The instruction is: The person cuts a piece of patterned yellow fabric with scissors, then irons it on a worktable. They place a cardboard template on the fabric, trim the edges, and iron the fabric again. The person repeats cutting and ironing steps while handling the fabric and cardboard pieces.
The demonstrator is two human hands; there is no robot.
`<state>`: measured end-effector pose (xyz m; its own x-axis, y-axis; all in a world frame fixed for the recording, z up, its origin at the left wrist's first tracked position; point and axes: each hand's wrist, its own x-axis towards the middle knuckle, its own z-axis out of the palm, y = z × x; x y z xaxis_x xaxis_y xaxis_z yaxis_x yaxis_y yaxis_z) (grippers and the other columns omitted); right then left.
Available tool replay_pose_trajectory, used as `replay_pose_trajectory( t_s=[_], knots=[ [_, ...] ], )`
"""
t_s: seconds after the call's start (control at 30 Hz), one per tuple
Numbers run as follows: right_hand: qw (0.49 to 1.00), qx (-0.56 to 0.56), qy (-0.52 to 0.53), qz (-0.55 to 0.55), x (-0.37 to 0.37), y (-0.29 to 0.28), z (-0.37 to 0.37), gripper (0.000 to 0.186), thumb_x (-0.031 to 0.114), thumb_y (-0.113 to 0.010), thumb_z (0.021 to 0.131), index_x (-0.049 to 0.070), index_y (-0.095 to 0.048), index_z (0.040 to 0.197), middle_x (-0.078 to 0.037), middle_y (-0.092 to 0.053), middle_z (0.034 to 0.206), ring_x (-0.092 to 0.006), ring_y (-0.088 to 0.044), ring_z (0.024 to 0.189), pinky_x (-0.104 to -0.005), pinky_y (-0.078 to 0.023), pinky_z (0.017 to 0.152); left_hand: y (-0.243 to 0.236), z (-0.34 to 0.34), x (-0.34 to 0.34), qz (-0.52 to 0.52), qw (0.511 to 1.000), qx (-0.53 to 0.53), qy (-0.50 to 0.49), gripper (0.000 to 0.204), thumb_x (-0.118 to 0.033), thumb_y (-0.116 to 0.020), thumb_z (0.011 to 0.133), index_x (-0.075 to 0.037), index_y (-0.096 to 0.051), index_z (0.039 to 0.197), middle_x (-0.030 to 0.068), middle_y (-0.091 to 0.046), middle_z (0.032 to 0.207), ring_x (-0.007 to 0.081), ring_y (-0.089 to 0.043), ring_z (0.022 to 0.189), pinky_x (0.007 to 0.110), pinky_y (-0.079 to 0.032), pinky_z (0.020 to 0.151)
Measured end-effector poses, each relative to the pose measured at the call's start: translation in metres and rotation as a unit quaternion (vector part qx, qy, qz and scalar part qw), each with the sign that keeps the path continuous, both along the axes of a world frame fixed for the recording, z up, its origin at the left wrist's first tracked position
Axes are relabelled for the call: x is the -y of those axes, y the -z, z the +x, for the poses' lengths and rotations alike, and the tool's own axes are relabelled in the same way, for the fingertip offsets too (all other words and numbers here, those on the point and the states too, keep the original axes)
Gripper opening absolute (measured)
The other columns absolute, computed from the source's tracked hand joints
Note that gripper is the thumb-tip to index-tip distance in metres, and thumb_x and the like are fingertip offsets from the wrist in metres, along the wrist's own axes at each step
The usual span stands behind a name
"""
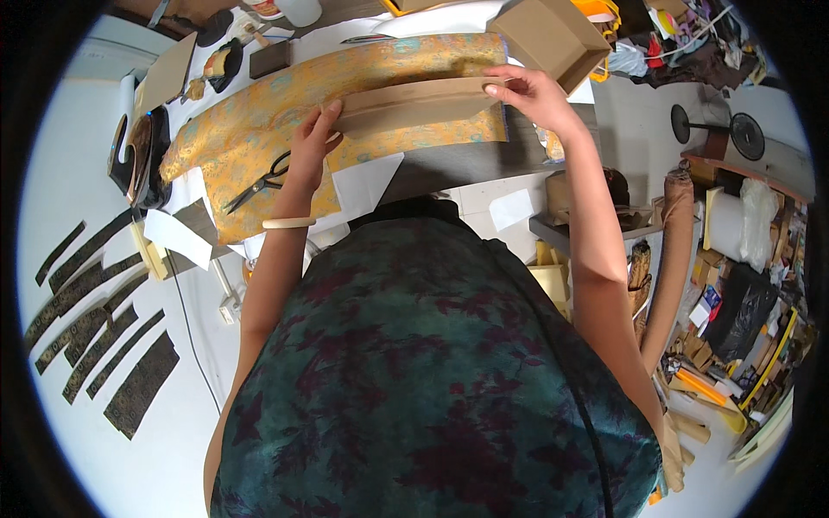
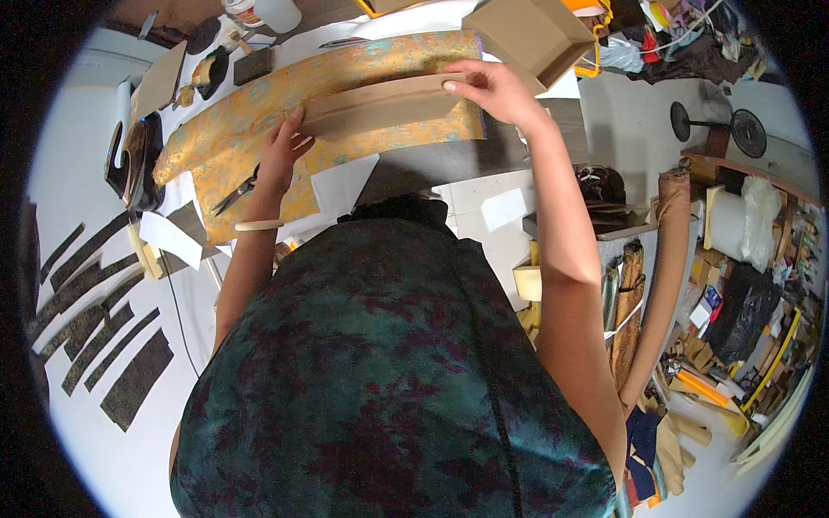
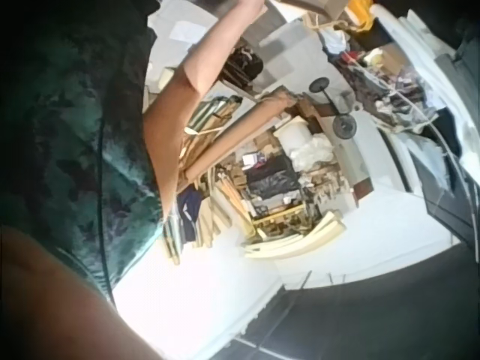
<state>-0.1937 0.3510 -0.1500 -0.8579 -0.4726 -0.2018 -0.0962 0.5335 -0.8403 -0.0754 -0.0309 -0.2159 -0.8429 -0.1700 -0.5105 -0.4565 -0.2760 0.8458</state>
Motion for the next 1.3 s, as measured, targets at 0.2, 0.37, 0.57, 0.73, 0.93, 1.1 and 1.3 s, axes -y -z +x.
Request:
replay_pose_trajectory(
  t_s=[0.2,0.37,0.57,0.73,0.93,1.1,1.3],
  knots=[
    [0.998,-0.014,0.023,-0.06,-0.007,0.011,0.008,0.041,0.023,-0.083,0.094,0.01,-0.073,0.132,0.003,-0.063,0.079,-0.0081,-0.058,0.077,-0.0293,-0.053,0.075,-0.002,-0.001,-0.007,0.011,1.0,-0.013,-0.025,0.044,-0.042,-0.077,0.097,-0.005,-0.071,0.119,0.0021,-0.067,0.112,0.0139,-0.065,0.102,0.034,-0.054,0.099],
    [0.999,-0.002,0.046,-0.009,-0.005,0.006,0.01,0.041,0.016,-0.079,0.095,0.01,-0.071,0.135,-0.003,-0.078,0.105,-0.0099,-0.071,0.099,-0.029,-0.058,0.092,-0.003,-0.002,-0.006,0.001,1.0,-0.017,-0.023,0.041,-0.042,-0.076,0.097,-0.005,-0.072,0.116,0.0016,-0.069,0.106,0.0126,-0.066,0.098,0.033,-0.055,0.097],
    [0.996,-0.06,0.056,-0.041,-0.007,0.008,0.01,0.042,0.022,-0.083,0.093,0.011,-0.074,0.132,0.001,-0.069,0.084,-0.0085,-0.061,0.078,-0.0293,-0.055,0.076,-0.008,-0.006,-0.006,0.0,0.999,-0.026,-0.027,0.04,-0.041,-0.077,0.097,-0.006,-0.073,0.115,0.0015,-0.069,0.106,0.0125,-0.066,0.098,0.033,-0.056,0.095],
    [0.996,-0.055,0.054,-0.04,-0.009,0.015,0.012,0.043,0.022,-0.084,0.092,0.012,-0.074,0.132,-0.001,-0.07,0.084,-0.0085,-0.062,0.078,-0.0292,-0.055,0.076,-0.001,-0.002,-0.006,0.004,0.999,-0.022,-0.033,0.038,-0.04,-0.079,0.096,-0.006,-0.074,0.112,0.0012,-0.069,0.106,0.0129,-0.067,0.097,0.034,-0.057,0.094],
    [0.996,-0.047,0.066,-0.043,-0.008,0.016,0.015,0.043,0.022,-0.084,0.092,0.012,-0.074,0.132,-0.001,-0.072,0.085,-0.0088,-0.063,0.077,-0.0301,-0.056,0.076,0.001,0.001,-0.009,0.007,0.999,-0.021,-0.035,0.036,-0.04,-0.079,0.096,-0.007,-0.075,0.108,0.001,-0.069,0.103,0.0129,-0.066,0.096,0.034,-0.056,0.094],
    [0.995,-0.05,0.063,-0.059,-0.01,0.024,0.012,0.043,0.024,-0.084,0.092,0.012,-0.074,0.132,-0.001,-0.072,0.083,-0.0087,-0.064,0.077,-0.0296,-0.055,0.075,0.006,-0.003,-0.009,-0.018,0.999,-0.021,-0.022,0.042,-0.039,-0.073,0.101,-0.003,-0.07,0.122,0.0053,-0.066,0.11,0.0186,-0.068,0.098,0.04,-0.059,0.098],
    [0.996,-0.05,0.061,-0.028,-0.01,0.024,0.011,0.042,0.023,-0.083,0.092,0.012,-0.074,0.132,-0.001,-0.071,0.082,-0.0087,-0.062,0.075,-0.0293,-0.055,0.074,0.016,-0.004,-0.005,-0.01,0.999,-0.022,-0.023,0.041,-0.039,-0.073,0.101,-0.003,-0.07,0.122,0.0057,-0.067,0.113,0.0189,-0.069,0.1,0.04,-0.059,0.098]
  ],
)
